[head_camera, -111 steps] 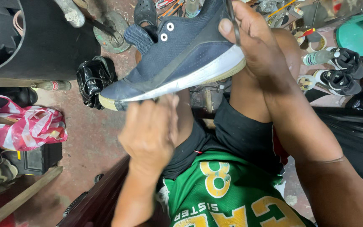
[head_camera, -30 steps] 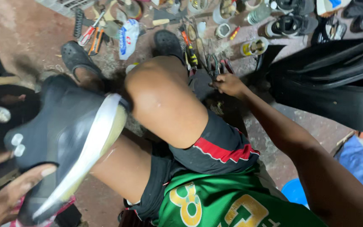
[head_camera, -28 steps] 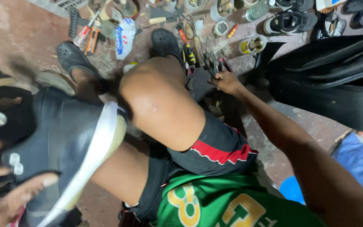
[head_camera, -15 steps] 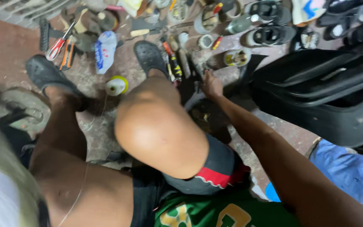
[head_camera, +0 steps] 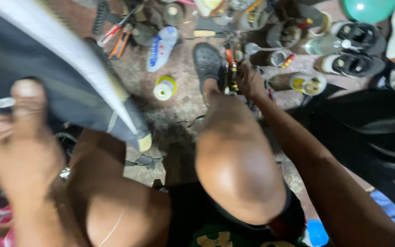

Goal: The person sits on the floor holding a sneaker between their feet and hand-stitches the shoe upper to the sole with a needle and thread, pulling stitches tight repeatedly. They then cut the thread with shears and apply glue from a small bottle along the sole edge of the shoe.

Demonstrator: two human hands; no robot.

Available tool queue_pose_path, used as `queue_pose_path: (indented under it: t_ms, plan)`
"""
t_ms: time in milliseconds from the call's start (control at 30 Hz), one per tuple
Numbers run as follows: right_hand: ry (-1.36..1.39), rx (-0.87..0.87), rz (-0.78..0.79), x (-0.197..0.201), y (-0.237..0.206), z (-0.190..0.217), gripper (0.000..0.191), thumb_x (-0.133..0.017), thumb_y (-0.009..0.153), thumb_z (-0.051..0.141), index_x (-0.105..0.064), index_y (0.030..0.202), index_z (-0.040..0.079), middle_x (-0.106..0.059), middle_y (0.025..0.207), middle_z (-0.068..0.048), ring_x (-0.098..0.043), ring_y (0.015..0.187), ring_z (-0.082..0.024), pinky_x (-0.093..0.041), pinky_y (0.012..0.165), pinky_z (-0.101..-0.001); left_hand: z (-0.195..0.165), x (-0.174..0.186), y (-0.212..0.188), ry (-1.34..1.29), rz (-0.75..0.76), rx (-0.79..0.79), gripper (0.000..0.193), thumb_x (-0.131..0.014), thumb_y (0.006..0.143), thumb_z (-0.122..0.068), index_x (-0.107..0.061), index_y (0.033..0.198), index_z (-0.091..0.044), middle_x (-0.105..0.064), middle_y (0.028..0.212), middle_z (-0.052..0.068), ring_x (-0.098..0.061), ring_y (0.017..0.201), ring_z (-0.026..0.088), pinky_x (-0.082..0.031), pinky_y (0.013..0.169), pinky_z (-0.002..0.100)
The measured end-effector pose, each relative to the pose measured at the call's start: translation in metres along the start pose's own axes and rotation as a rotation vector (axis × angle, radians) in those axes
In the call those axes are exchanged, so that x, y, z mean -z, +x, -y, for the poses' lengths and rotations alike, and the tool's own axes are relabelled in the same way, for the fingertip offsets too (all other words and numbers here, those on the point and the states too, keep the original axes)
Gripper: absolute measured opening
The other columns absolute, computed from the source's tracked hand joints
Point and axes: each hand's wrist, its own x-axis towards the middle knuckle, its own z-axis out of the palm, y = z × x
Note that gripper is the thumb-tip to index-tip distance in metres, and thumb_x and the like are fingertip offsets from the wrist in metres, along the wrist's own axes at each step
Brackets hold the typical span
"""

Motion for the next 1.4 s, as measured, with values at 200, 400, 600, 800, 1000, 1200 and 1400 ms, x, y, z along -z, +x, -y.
queue_pose_path:
  t_ms: [200,400,600,800,1000,1200,1400]
  plan:
    - [-0.214,-0.245,0.04,-0.017,0.057,0.024,0.054,-0.075,0.09,0.04,-0.048,0.124,0.009,-0.062,0.121,-0.024,-0.065,0.096,-0.05,-0.052,0.076,-0.0589,-0.002,-0.011,0.018,0.101,0.188,0.031,0.022,-0.06,0.119,-0.015,-0.059,0.133,0.002,-0.068,0.12,0.002,-0.062,0.107,0.008,-0.051,0.103,0.025]
    - [-0.247,-0.273,0.043,-0.025,0.069,0.019,0.05,-0.064,0.105,0.05,-0.046,0.12,0.006,-0.063,0.118,-0.028,-0.065,0.093,-0.053,-0.052,0.078,-0.0604,0.003,-0.005,0.036,0.158,0.199,0.134,0.021,-0.06,0.115,-0.015,-0.063,0.128,0.001,-0.069,0.11,-0.002,-0.06,0.096,0.004,-0.052,0.083,0.022]
    - [-0.219,-0.158,0.013,-0.024,0.065,0.019,0.028,-0.058,0.107,0.029,-0.049,0.121,0.007,-0.061,0.124,-0.025,-0.068,0.088,-0.05,-0.053,0.072,-0.0597,0.002,-0.006,0.045,0.171,0.265,0.171,0.021,-0.061,0.114,-0.017,-0.064,0.126,0.0,-0.068,0.107,-0.003,-0.059,0.093,0.003,-0.051,0.081,0.021]
    - [-0.242,-0.183,-0.025,-0.023,0.058,0.022,0.023,-0.064,0.099,0.03,-0.058,0.118,0.018,-0.06,0.116,-0.022,-0.068,0.082,-0.049,-0.053,0.067,-0.0589,0.001,-0.01,0.043,0.282,0.279,0.175,0.022,-0.059,0.114,-0.016,-0.064,0.128,0.001,-0.067,0.111,-0.004,-0.056,0.098,0.003,-0.047,0.089,0.02]
    - [-0.22,-0.074,-0.058,-0.027,0.059,0.017,0.022,-0.064,0.104,0.033,-0.06,0.12,0.019,-0.06,0.122,-0.022,-0.067,0.081,-0.048,-0.053,0.064,-0.057,0.004,-0.008,0.042,0.227,0.289,0.191,0.022,-0.06,0.115,-0.014,-0.064,0.129,0.002,-0.068,0.11,-0.002,-0.057,0.102,0.004,-0.046,0.095,0.022]
    - [-0.355,-0.048,0.13,-0.038,0.069,0.022,0.021,-0.054,0.105,0.023,-0.056,0.121,0.009,-0.062,0.123,-0.019,-0.069,0.093,-0.044,-0.054,0.074,-0.0561,0.013,0.0,0.043,-0.014,0.339,0.148,0.023,-0.061,0.115,-0.015,-0.061,0.132,0.001,-0.068,0.12,-0.001,-0.06,0.109,0.005,-0.047,0.108,0.024]
    - [-0.392,-0.03,0.187,-0.039,0.066,0.039,0.025,-0.046,0.1,0.017,-0.053,0.12,0.003,-0.059,0.123,-0.024,-0.069,0.092,-0.045,-0.055,0.075,-0.0541,0.012,0.003,0.043,-0.103,0.354,0.209,0.02,-0.061,0.116,-0.015,-0.062,0.128,0.001,-0.066,0.11,-0.003,-0.055,0.098,0.004,-0.047,0.097,0.024]
